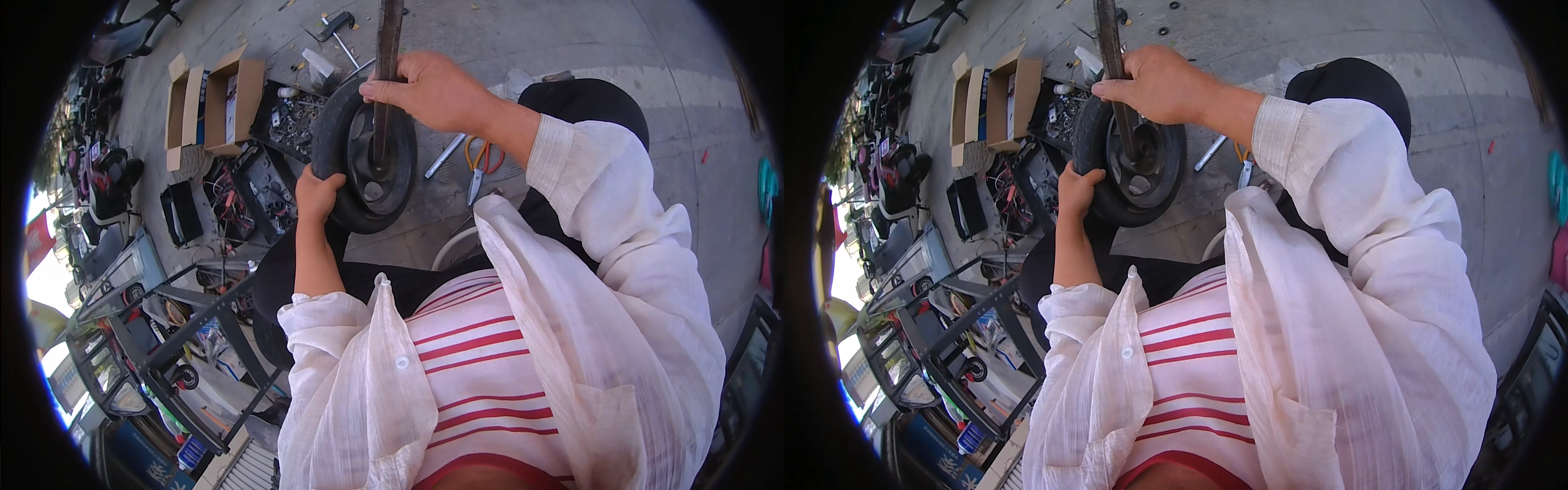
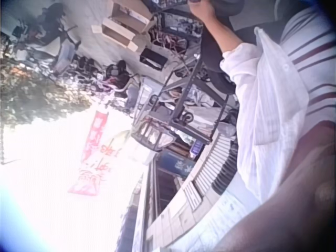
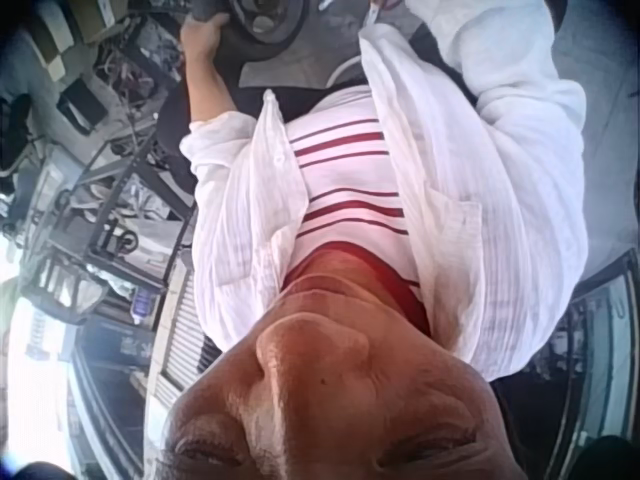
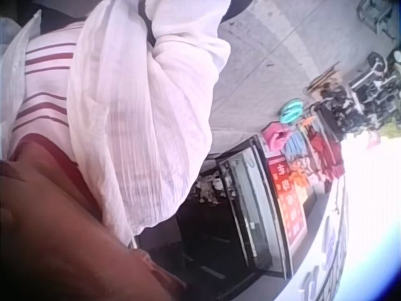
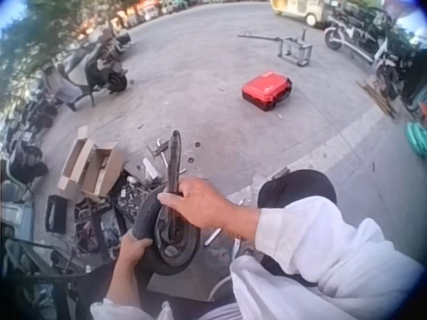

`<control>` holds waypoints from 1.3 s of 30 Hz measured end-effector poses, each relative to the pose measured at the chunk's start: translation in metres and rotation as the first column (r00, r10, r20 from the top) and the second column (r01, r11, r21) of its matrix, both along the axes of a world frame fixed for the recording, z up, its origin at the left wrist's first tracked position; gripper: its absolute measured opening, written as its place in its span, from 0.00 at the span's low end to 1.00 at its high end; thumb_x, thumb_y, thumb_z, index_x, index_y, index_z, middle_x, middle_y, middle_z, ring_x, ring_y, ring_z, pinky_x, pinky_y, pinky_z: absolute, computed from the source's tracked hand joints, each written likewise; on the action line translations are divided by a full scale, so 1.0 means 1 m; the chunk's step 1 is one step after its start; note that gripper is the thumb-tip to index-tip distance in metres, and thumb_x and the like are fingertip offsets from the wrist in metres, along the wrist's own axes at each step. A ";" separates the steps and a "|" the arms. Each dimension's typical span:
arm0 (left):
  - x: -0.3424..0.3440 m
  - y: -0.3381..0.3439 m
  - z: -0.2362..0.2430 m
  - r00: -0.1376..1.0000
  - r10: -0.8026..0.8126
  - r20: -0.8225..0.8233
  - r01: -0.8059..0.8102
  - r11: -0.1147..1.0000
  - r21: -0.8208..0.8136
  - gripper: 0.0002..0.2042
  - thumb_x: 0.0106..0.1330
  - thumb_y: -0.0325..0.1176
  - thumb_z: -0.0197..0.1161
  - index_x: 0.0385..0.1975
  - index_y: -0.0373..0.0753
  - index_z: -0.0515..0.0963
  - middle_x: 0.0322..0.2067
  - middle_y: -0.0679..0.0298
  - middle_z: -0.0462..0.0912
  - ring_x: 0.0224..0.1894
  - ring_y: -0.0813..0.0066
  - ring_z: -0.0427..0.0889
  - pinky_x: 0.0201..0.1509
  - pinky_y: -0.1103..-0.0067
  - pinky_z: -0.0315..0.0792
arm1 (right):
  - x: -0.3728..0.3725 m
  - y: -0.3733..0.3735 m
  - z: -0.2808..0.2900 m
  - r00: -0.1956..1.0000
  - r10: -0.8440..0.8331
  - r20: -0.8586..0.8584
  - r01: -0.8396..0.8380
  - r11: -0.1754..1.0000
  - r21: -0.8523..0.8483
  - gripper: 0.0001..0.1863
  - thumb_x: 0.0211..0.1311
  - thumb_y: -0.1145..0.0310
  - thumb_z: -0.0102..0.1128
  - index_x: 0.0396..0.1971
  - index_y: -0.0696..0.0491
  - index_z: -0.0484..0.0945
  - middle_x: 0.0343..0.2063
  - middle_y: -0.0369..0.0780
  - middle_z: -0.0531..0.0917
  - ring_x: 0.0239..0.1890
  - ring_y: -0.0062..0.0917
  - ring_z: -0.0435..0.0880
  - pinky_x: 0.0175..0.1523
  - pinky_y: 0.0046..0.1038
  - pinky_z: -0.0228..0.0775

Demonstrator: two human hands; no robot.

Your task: The person sits and works on a small tire, inserting a valve stem into the rim and then using a metal pry bar to press the tire bead onto the rim. The person repeatedly rotates the tire and uses the tool to seat the tire around the rim.

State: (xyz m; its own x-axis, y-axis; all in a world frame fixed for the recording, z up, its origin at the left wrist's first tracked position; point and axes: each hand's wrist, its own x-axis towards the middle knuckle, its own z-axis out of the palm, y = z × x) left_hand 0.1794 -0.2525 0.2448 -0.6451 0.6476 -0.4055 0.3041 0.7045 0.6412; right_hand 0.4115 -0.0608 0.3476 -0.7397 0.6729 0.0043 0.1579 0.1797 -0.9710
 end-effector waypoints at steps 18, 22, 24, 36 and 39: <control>0.008 0.000 0.006 0.995 -0.040 -0.096 0.037 0.999 -0.035 0.24 0.42 0.35 0.68 0.42 0.30 0.78 0.35 0.49 0.84 0.40 0.56 0.84 0.48 0.71 0.73 | -0.016 -0.028 -0.018 0.993 -0.108 -0.049 0.083 0.931 -0.355 0.18 0.67 0.58 0.49 0.33 0.59 0.78 0.20 0.39 0.81 0.23 0.25 0.82 0.33 0.28 0.74; 0.012 0.003 0.011 0.994 -0.040 -0.098 0.036 0.998 -0.046 0.24 0.42 0.35 0.68 0.41 0.30 0.78 0.35 0.49 0.84 0.40 0.57 0.84 0.48 0.72 0.73 | -0.018 -0.031 -0.022 0.995 -0.081 -0.057 0.057 0.941 -0.332 0.18 0.68 0.58 0.49 0.34 0.59 0.78 0.20 0.39 0.81 0.23 0.24 0.82 0.33 0.28 0.74; 0.013 0.004 0.013 0.996 -0.033 -0.086 0.029 0.999 -0.045 0.24 0.42 0.34 0.68 0.41 0.30 0.78 0.35 0.50 0.84 0.40 0.57 0.84 0.48 0.72 0.73 | -0.018 -0.030 -0.027 0.996 -0.065 -0.056 0.043 0.943 -0.331 0.18 0.68 0.58 0.48 0.35 0.59 0.78 0.20 0.40 0.81 0.23 0.24 0.82 0.32 0.28 0.74; 0.003 0.002 0.002 0.999 0.005 -0.048 -0.006 1.000 -0.030 0.24 0.42 0.34 0.69 0.42 0.31 0.78 0.36 0.51 0.84 0.40 0.58 0.84 0.48 0.73 0.73 | 0.003 -0.030 -0.061 0.982 -0.186 -0.031 0.105 0.678 -0.728 0.20 0.72 0.56 0.45 0.47 0.56 0.77 0.28 0.36 0.79 0.29 0.18 0.76 0.32 0.21 0.70; 0.002 0.003 0.002 0.999 -0.001 -0.047 0.000 1.000 -0.023 0.24 0.42 0.34 0.69 0.42 0.31 0.78 0.35 0.50 0.84 0.40 0.58 0.84 0.48 0.73 0.73 | 0.011 -0.031 -0.063 0.981 -0.196 -0.007 0.120 0.629 -0.768 0.20 0.71 0.56 0.45 0.48 0.55 0.77 0.27 0.34 0.77 0.27 0.17 0.73 0.30 0.21 0.68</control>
